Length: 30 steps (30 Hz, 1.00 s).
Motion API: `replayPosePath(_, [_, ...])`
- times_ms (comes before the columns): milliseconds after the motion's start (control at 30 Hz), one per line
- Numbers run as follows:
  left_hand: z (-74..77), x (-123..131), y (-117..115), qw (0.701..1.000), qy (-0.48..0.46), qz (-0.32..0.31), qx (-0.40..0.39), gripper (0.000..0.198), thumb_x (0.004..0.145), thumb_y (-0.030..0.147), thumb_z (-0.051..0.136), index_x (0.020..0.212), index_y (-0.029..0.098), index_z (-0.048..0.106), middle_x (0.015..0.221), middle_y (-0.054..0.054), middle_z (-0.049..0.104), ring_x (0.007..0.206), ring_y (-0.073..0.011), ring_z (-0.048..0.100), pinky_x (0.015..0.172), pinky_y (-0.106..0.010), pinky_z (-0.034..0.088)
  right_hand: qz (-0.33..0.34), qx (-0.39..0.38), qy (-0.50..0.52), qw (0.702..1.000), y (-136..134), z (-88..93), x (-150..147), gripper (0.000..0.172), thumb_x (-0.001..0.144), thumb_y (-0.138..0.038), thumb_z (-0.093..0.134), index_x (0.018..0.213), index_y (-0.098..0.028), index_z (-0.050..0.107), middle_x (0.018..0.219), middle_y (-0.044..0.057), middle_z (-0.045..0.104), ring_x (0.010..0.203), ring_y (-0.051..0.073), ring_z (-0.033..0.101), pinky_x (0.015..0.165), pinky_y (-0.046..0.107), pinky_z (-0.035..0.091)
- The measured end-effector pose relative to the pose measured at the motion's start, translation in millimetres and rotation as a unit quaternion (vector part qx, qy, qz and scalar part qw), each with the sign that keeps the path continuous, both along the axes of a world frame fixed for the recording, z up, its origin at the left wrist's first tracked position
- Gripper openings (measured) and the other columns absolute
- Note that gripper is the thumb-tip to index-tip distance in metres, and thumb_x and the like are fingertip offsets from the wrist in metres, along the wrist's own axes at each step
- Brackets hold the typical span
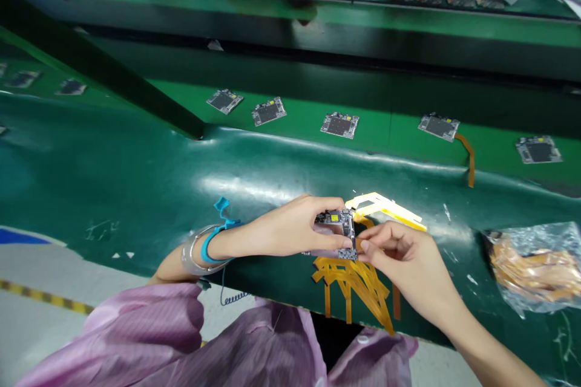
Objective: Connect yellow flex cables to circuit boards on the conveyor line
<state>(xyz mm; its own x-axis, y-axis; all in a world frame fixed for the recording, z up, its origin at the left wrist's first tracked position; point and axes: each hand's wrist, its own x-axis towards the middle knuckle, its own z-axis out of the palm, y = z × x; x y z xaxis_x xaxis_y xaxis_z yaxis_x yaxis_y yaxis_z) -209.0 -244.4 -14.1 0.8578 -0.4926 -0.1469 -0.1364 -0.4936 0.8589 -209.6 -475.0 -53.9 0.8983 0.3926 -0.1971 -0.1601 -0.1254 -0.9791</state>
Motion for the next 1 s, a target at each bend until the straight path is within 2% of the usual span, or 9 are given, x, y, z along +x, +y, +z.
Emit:
replayPosePath(100, [2.4,0,0,1.0,0.0,-0.001,0.019,0.02,0.086,0.034,0.067,0.083,0.018,0.055,0.068,0.006,0.059,0.058,-0.0074,0.047,0.053,-0.019,0.034,0.001,-0.015,0.029,0.999,2,1.2,0,0.028,0.076,-0.042,0.083,0.068,-0.019,0.07,0.094,0.008,0.076,0.074,0.021,0.075,0.062,0.029,0.065])
replayPosePath(233, [-0.9,2,2,1.0,0.011,0.004,0.006,0.02,0.086,0.036,0.067,0.085,0.018,0.058,0.068,0.006,0.057,0.058,-0.0072,0.046,0.052,-0.019,0.034,0.004,0.004,0.036,0.999,4,0.0,2,0.028,0.076,-0.041,0.084,0.068,-0.019,0.069,0.092,0.007,0.076,0.074,0.021,0.076,0.06,0.026,0.063])
replayPosePath(333, [-6.1,4,3,0.999,0.034,0.011,0.0,0.025,0.085,0.041,0.068,0.084,0.018,0.059,0.072,0.005,0.06,0.061,-0.0078,0.048,0.051,-0.019,0.034,0.003,-0.007,0.044,0.999,3,-1.9,2,0.029,0.077,-0.043,0.083,0.069,-0.019,0.068,0.093,0.008,0.076,0.075,0.023,0.077,0.048,0.022,0.059])
replayPosePath(400, [-8.0,5,2,0.999,0.048,0.017,-0.001,0.028,0.084,0.044,0.068,0.082,0.018,0.058,0.073,0.005,0.061,0.06,-0.0078,0.047,0.05,-0.019,0.033,0.003,-0.012,0.037,0.999,2,-2.6,1,0.029,0.078,-0.044,0.082,0.07,-0.02,0.068,0.095,0.008,0.076,0.078,0.024,0.076,0.052,0.025,0.061])
replayPosePath(500, [-6.3,5,2,0.999,0.047,0.018,0.01,0.03,0.084,0.045,0.066,0.079,0.018,0.055,0.069,0.005,0.056,0.058,-0.0078,0.042,0.049,-0.02,0.029,0.0,-0.006,0.022,1.0,3,-2.0,1,0.027,0.079,-0.043,0.081,0.071,-0.02,0.069,0.094,0.007,0.076,0.081,0.023,0.076,0.071,0.032,0.065])
replayPosePath(533, [-4.9,5,2,0.999,0.043,0.015,0.013,0.029,0.084,0.044,0.065,0.079,0.018,0.054,0.068,0.005,0.055,0.058,-0.0079,0.042,0.049,-0.021,0.029,-0.002,-0.003,0.019,1.0,4,-1.5,1,0.026,0.079,-0.042,0.081,0.07,-0.02,0.069,0.093,0.007,0.076,0.08,0.023,0.076,0.072,0.033,0.065])
replayPosePath(733, [-1.1,3,3,0.999,0.049,-0.008,0.009,0.029,0.085,0.045,0.063,0.081,0.02,0.05,0.064,0.007,0.051,0.054,-0.0074,0.038,0.047,-0.021,0.027,0.005,0.001,0.024,1.0,8,0.3,2,0.025,0.078,-0.04,0.081,0.07,-0.021,0.067,0.089,0.006,0.076,0.074,0.023,0.076,0.073,0.035,0.065])
replayPosePath(867, [-6.9,3,-2,0.999,0.03,0.014,0.013,0.033,0.082,0.048,0.065,0.076,0.019,0.049,0.064,0.007,0.048,0.057,-0.0082,0.036,0.047,-0.022,0.025,0.006,0.013,0.025,1.0,8,-1.2,1,0.025,0.078,-0.041,0.081,0.07,-0.02,0.068,0.089,0.006,0.075,0.076,0.021,0.075,0.075,0.034,0.064])
replayPosePath(1000, [-14.7,5,-6,0.999,0.019,0.033,0.027,0.029,0.078,0.045,0.068,0.077,0.019,0.056,0.065,0.005,0.046,0.061,-0.0102,0.037,0.05,-0.023,0.025,0.023,-0.011,0.016,1.0,5,-3.2,0,0.026,0.081,-0.043,0.079,0.073,-0.021,0.069,0.088,0.005,0.075,0.077,0.021,0.074,0.077,0.033,0.063])
